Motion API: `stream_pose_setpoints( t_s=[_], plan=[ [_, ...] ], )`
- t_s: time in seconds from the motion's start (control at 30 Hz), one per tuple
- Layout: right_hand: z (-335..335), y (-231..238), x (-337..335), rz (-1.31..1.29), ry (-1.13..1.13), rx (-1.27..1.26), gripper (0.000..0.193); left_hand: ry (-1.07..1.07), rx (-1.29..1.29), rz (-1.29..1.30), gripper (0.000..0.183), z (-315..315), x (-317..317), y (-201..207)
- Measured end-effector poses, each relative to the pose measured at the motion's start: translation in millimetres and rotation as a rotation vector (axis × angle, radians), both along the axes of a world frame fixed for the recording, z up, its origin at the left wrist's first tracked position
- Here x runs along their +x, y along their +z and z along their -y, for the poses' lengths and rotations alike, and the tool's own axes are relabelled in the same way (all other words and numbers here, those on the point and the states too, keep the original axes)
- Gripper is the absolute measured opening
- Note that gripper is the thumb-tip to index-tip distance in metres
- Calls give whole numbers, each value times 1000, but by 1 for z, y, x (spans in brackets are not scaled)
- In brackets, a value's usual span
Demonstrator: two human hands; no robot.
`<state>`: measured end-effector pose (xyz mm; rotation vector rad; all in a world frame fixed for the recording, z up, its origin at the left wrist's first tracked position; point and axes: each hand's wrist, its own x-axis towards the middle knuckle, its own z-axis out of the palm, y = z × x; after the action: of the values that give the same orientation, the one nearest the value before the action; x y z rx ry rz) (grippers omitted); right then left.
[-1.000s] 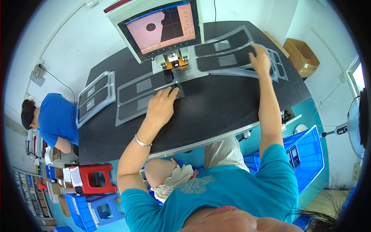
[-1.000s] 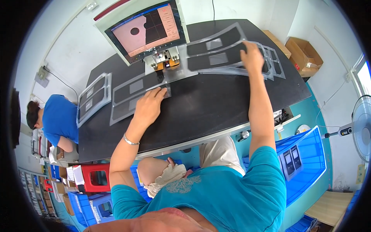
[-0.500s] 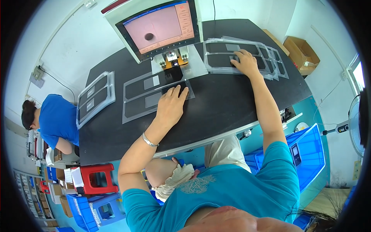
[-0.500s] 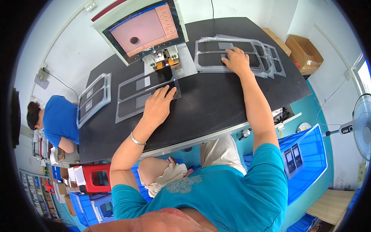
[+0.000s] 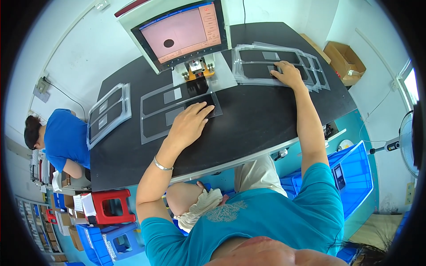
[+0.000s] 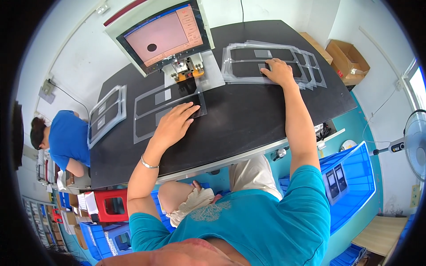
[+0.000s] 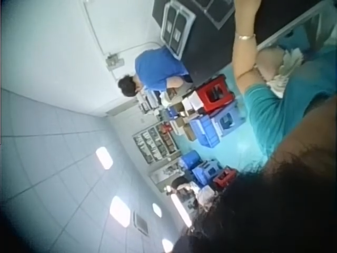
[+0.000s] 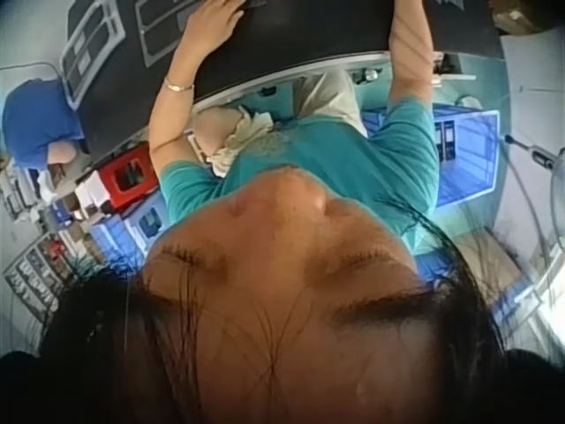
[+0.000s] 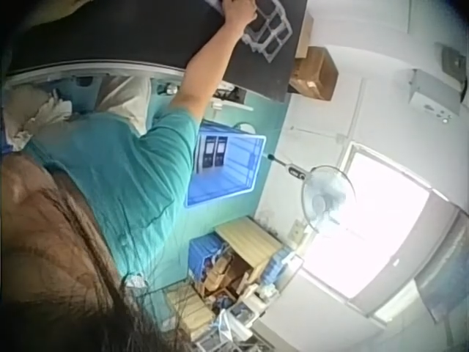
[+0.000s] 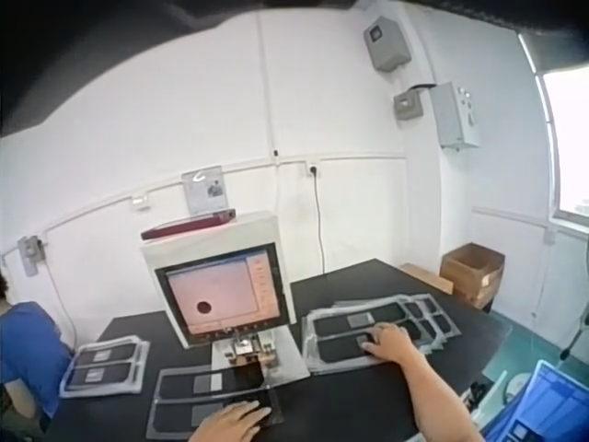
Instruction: Inspecting and testing electronic circuit panels by placing them on a testing apparatus and monitoring the output on a digital screen.
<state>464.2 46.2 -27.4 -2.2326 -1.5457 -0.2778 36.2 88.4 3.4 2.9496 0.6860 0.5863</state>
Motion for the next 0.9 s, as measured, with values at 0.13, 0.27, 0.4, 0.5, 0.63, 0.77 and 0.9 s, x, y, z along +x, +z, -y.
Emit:
stream_pose_setpoints(
  t_s=[0.13,0.27,0.4,0.5,0.63,0.77,0.9],
  plan=[
    [0,-1,1,7,-3,8,50,25,12,1,37,-12,1,-10],
    [0,1,-1,8,4,4,50,142,164,6,36,-33,13,-27],
    [-1,0,-2,10,-11,-1,49,168,203,-2,38,-45,19,-34],
    [-1,-1,1,9,-14,-2,49,146,170,7,40,-47,20,-35],
    [-3,-2,5,-48,-28,-54,52,132,148,1,40,-47,17,-31],
    [-4,-2,4,-52,-13,-48,52,89,92,33,40,-48,9,-26],
    [0,1,-2,8,0,-3,49,111,14,5,41,-45,-6,-14]
  ],
)
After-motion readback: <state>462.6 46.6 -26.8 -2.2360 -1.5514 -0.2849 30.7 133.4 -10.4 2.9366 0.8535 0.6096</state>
